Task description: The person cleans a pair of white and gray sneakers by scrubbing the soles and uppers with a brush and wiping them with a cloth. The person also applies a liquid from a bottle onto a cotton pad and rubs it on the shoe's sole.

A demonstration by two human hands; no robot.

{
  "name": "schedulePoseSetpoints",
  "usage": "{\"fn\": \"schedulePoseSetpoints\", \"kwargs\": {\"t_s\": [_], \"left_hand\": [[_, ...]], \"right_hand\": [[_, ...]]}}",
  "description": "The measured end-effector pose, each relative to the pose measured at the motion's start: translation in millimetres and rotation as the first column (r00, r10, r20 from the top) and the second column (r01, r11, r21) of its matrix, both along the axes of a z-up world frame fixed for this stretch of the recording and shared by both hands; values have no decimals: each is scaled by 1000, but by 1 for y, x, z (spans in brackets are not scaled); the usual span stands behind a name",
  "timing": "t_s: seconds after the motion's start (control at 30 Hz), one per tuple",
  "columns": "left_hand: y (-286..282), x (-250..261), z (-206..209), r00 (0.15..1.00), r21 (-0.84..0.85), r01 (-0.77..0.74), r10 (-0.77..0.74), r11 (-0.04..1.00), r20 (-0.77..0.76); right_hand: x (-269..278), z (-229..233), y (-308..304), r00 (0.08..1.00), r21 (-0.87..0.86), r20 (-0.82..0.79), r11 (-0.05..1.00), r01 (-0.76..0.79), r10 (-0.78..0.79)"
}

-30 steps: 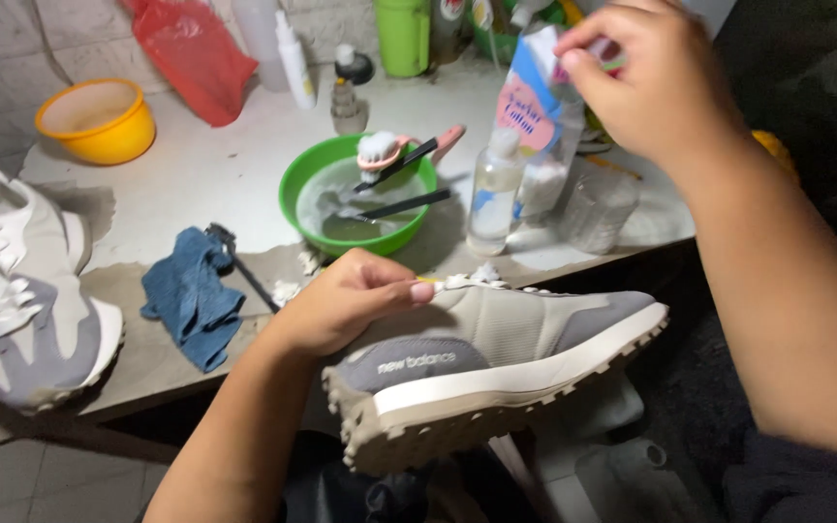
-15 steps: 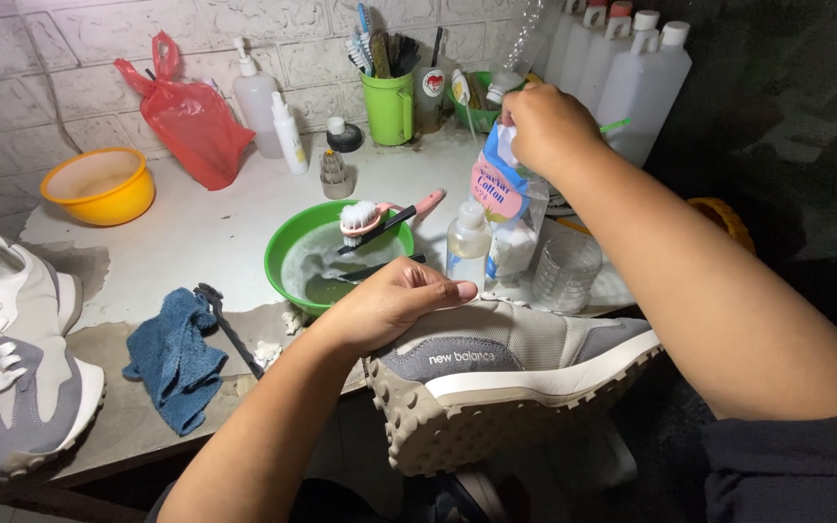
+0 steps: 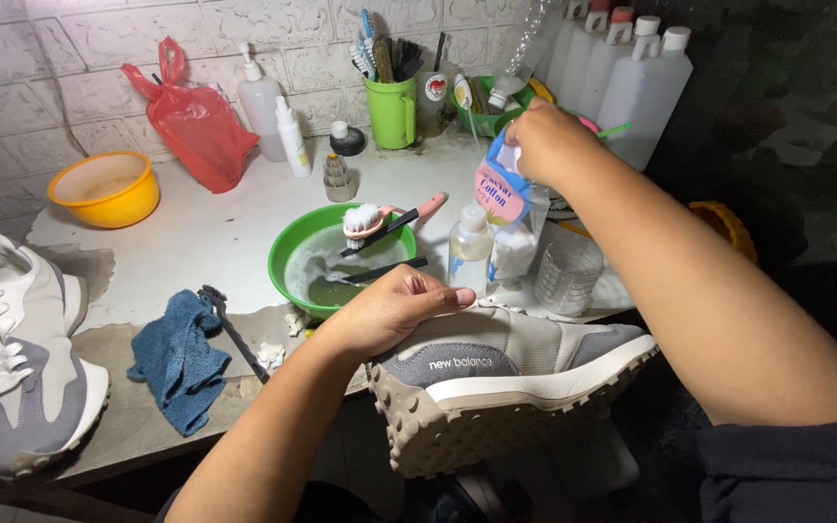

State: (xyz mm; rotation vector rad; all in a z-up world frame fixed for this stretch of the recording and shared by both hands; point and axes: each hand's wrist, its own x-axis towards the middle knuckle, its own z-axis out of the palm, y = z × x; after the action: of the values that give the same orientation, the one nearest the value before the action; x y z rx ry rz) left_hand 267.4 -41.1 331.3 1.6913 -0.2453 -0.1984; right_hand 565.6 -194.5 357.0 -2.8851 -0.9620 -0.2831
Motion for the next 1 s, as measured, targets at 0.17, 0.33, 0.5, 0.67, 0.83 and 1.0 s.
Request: {"fn": "schedulePoseSetpoints", "kwargs": {"t_s": [0.17, 0.33, 0.5, 0.67, 0.83, 1.0], "left_hand": [[21, 20, -48, 998, -152, -60, 55, 987, -36], [8, -12, 3, 1000, 56, -11, 12, 998, -15], [14, -22, 1, 999, 111, 15, -19, 994, 31], [19, -50, -7, 1000, 118, 11, -12, 993, 11], [31, -76, -60, 1000, -13, 22, -22, 1000, -14], [45, -113, -130, 979, 54, -36, 46, 998, -201]], "right_hand": [[-53, 25, -7, 995, -10, 90, 999, -43, 43], [-43, 34, -8, 997, -115, 72, 993, 8, 0], [-58, 57, -35, 967, 167, 247, 979, -112, 68], [-134, 64, -70, 824, 323, 499, 824, -465, 269], [-258, 25, -82, 852, 579, 233, 637, -509, 468], [-329, -83, -66, 740, 798, -192, 542, -265, 644]]}}
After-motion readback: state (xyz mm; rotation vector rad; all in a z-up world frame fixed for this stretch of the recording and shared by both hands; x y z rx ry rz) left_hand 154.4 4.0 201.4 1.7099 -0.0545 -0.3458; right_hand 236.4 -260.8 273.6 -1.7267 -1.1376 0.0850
